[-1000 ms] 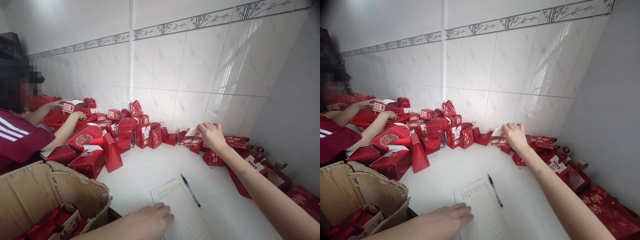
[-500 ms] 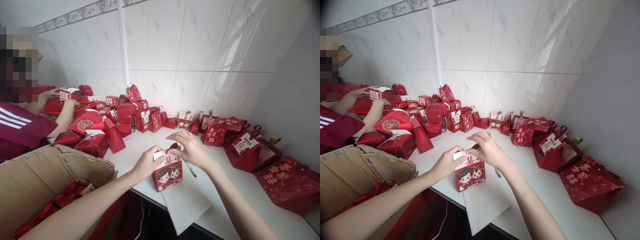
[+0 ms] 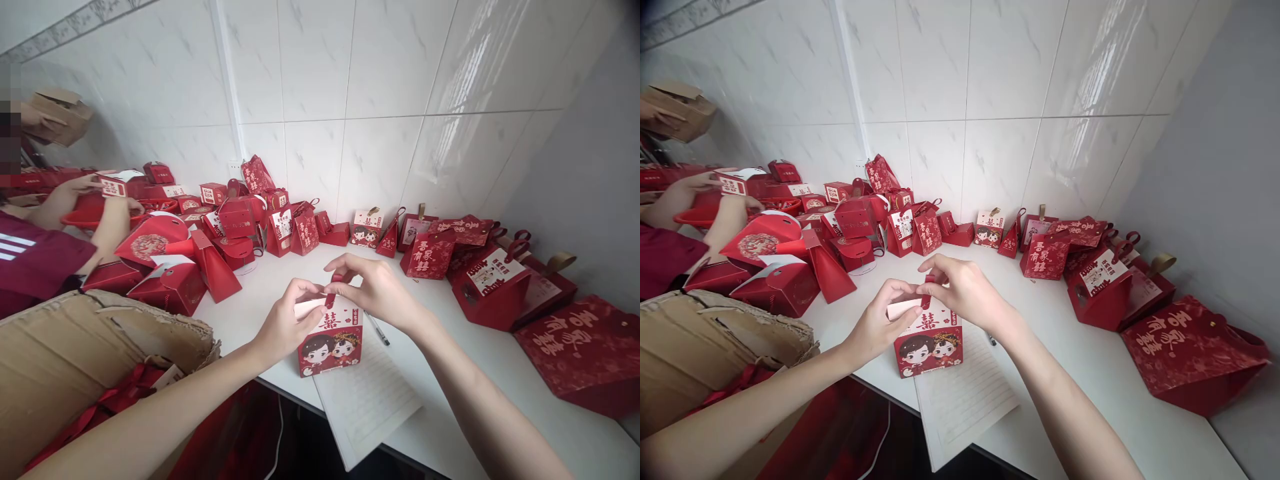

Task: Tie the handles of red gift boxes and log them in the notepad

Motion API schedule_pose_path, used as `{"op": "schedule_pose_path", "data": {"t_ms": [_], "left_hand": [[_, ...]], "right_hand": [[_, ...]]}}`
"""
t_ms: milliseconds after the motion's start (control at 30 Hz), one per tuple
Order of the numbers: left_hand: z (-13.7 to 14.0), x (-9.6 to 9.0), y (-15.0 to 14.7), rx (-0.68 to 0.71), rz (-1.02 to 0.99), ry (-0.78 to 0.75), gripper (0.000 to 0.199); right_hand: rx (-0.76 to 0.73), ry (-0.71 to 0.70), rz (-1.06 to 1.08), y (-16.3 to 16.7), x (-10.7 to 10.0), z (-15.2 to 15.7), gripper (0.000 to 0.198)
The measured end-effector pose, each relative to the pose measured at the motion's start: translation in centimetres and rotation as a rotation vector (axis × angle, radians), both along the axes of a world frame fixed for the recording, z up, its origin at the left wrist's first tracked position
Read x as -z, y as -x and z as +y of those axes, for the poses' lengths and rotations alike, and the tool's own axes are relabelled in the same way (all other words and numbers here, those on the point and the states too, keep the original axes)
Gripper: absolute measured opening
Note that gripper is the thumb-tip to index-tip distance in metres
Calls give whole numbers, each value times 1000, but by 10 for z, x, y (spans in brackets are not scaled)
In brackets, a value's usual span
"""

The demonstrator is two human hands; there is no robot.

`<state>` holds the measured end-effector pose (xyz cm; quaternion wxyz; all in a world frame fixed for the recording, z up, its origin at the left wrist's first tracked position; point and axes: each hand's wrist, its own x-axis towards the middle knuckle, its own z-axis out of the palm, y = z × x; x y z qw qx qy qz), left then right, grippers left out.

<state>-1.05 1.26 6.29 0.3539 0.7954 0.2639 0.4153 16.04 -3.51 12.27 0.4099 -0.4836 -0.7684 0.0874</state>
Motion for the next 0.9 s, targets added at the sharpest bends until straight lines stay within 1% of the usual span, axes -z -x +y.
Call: {"op": "schedule_pose_path", "data": {"t_ms": [133, 167, 233, 333, 433, 500, 633, 800, 900], "left_hand": [[-2, 1, -1, -18, 13, -151, 8], [-2, 0, -1, -18, 29, -169, 8], [-2, -1, -1, 3, 49, -201, 16], [0, -1, -2, 35, 39, -288, 27], [1, 3, -3, 18, 13, -371, 32], [2, 5, -3, 13, 3, -408, 34], [0, 6, -3, 10, -5, -436, 36], [-1, 5, -4, -1, 6, -410, 37], [0, 6, -4, 11, -2, -427, 36]], "right_hand": [[21, -23, 101, 6, 7, 2, 20], [27, -14, 115, 6, 7, 2, 22], [38, 12, 116, 3, 6, 1, 25], [14, 118, -3, -6, 0, 0, 19], [-44, 235, -142, -12, -1, -1, 13], [-45, 244, -180, -14, 0, -1, 14], [-51, 215, -226, -13, 3, 0, 16], [-99, 250, -193, -14, 4, 1, 19], [-122, 268, -174, -16, 5, 3, 15]]}}
